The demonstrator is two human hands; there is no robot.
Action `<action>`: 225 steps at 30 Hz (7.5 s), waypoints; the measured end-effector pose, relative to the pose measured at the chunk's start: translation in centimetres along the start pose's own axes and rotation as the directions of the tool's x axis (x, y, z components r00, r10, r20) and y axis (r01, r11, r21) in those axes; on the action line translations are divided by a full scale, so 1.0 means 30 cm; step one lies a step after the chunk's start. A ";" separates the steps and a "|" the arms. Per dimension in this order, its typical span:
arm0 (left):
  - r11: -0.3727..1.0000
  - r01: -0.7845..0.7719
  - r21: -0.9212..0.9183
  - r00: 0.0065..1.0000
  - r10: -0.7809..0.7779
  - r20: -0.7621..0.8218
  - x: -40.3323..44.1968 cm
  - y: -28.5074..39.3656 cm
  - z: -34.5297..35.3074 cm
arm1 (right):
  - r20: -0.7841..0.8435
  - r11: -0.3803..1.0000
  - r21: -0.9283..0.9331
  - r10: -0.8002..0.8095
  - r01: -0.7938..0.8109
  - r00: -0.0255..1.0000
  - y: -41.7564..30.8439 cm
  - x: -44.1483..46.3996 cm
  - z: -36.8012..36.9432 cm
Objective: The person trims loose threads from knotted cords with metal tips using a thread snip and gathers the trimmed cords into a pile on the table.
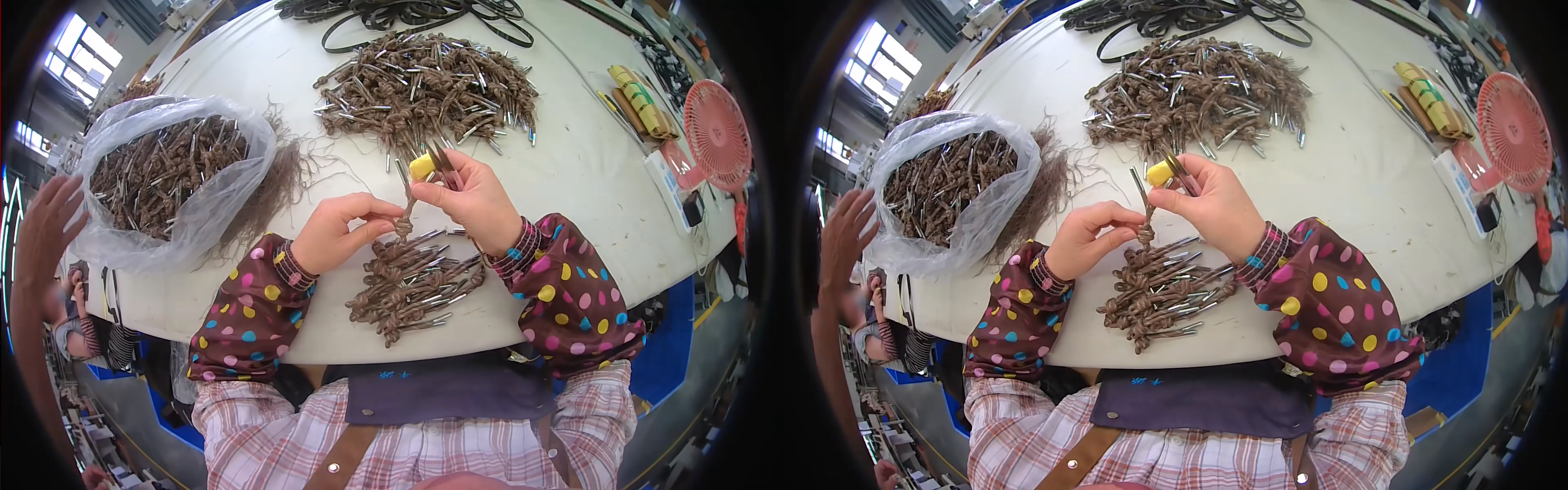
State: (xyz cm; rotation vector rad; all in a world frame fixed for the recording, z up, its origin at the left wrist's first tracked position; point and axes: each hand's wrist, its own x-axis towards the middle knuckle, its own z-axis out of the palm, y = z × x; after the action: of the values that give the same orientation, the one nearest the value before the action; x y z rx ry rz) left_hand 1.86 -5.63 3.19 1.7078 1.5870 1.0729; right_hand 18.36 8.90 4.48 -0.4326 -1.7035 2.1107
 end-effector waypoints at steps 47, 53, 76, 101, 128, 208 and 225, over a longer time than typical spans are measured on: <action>0.998 -0.016 0.061 0.964 0.032 -0.264 -0.006 0.010 0.045 | 0.298 0.243 -0.876 -0.406 0.416 0.864 0.002 -0.055 0.020; 0.998 0.038 0.047 0.969 -0.025 -0.245 -0.010 0.015 0.042 | 0.296 0.368 -0.813 -0.406 0.451 0.865 0.011 -0.052 0.012; 0.680 0.219 0.700 0.946 0.026 -0.322 0.171 0.013 -0.036 | 0.569 0.705 -0.528 -0.121 0.473 0.814 0.004 -0.066 -0.023; 0.816 0.240 -0.526 0.948 -0.313 -0.053 0.085 0.005 0.058 | -0.001 0.968 0.102 -0.229 0.228 0.973 0.039 0.014 0.008; 0.965 -0.022 0.260 0.947 0.103 -0.306 0.069 0.060 0.043 | -0.008 0.781 -0.608 -0.190 0.146 0.982 0.000 -0.035 -0.006; 0.887 -0.111 0.448 0.938 0.242 -0.247 0.072 0.046 0.006 | 0.103 0.448 -0.840 -0.421 0.306 0.901 -0.016 -0.036 -0.047; 0.840 -0.161 0.518 0.952 0.270 -0.143 0.076 0.053 0.037 | 0.307 0.179 -0.901 -0.381 0.395 0.872 -0.008 -0.042 -0.031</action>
State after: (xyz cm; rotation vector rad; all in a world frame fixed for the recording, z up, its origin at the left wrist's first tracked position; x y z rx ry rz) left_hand 3.59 -3.48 4.34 2.2241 1.9740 1.0323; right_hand 19.92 9.14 4.50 -0.2073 -2.5939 0.4681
